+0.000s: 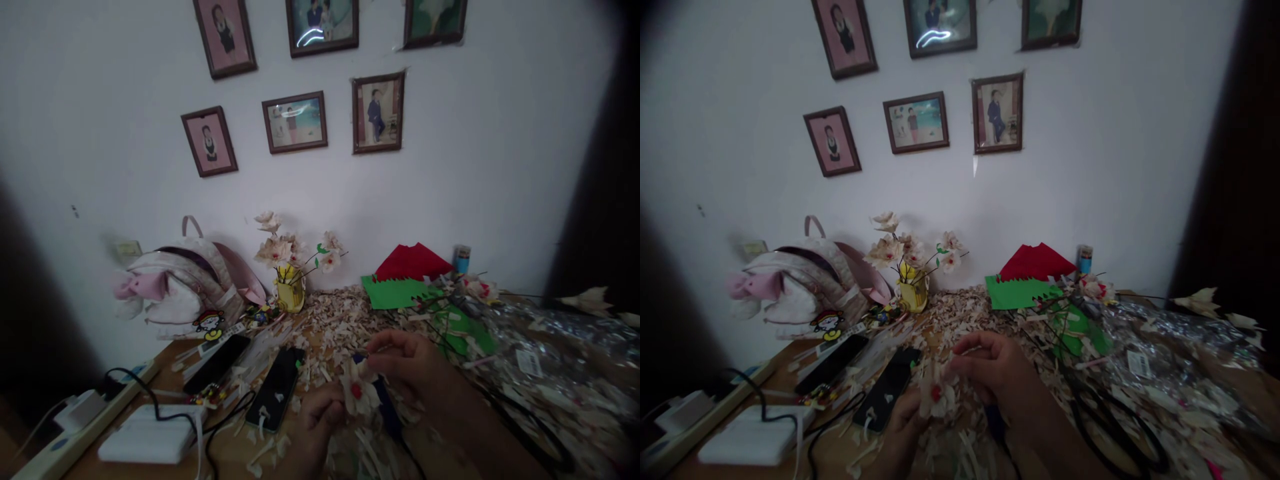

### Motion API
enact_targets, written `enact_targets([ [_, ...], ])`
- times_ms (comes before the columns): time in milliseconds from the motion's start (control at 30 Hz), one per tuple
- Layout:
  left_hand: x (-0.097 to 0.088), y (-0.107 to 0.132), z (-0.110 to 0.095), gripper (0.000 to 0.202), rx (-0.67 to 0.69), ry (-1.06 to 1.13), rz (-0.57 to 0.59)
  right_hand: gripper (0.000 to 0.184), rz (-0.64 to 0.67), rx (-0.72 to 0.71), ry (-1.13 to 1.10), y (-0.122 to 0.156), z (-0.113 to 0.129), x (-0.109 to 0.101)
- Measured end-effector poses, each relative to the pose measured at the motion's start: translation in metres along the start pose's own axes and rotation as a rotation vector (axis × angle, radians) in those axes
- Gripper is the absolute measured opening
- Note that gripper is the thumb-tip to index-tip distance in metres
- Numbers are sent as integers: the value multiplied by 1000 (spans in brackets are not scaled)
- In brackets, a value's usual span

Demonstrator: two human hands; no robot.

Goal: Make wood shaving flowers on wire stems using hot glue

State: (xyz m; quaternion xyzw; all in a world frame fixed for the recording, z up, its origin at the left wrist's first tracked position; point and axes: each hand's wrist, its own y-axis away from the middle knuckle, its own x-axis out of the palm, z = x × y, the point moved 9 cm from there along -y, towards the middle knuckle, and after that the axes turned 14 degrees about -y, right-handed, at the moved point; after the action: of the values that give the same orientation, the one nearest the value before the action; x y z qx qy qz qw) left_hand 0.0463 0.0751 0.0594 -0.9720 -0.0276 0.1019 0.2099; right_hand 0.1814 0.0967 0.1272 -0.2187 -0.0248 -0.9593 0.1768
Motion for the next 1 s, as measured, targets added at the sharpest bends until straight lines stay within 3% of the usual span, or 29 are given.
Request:
enact_targets([
  [200,5,-2,5,51,35,32,52,22,43,22,-123,-4,-9,2],
  [333,4,-2,9,50,27,43,45,23,-24,-15,-103,-5,-7,-2],
  [533,-25,-8,6,45,-94,286,-192,21,-213,-253,108,-1,19,-20],
  [633,-32,-16,1,46,-101,463,-187,19,-211,-260,162,-2,18,-20],
  [800,-16,-20,6,50,-238,496,-90,9,-159,-291,337,-6,10,-11],
  [1000,0,-14,3,46,-248,450,-69,6,-3,-284,601,-10,-9,10],
])
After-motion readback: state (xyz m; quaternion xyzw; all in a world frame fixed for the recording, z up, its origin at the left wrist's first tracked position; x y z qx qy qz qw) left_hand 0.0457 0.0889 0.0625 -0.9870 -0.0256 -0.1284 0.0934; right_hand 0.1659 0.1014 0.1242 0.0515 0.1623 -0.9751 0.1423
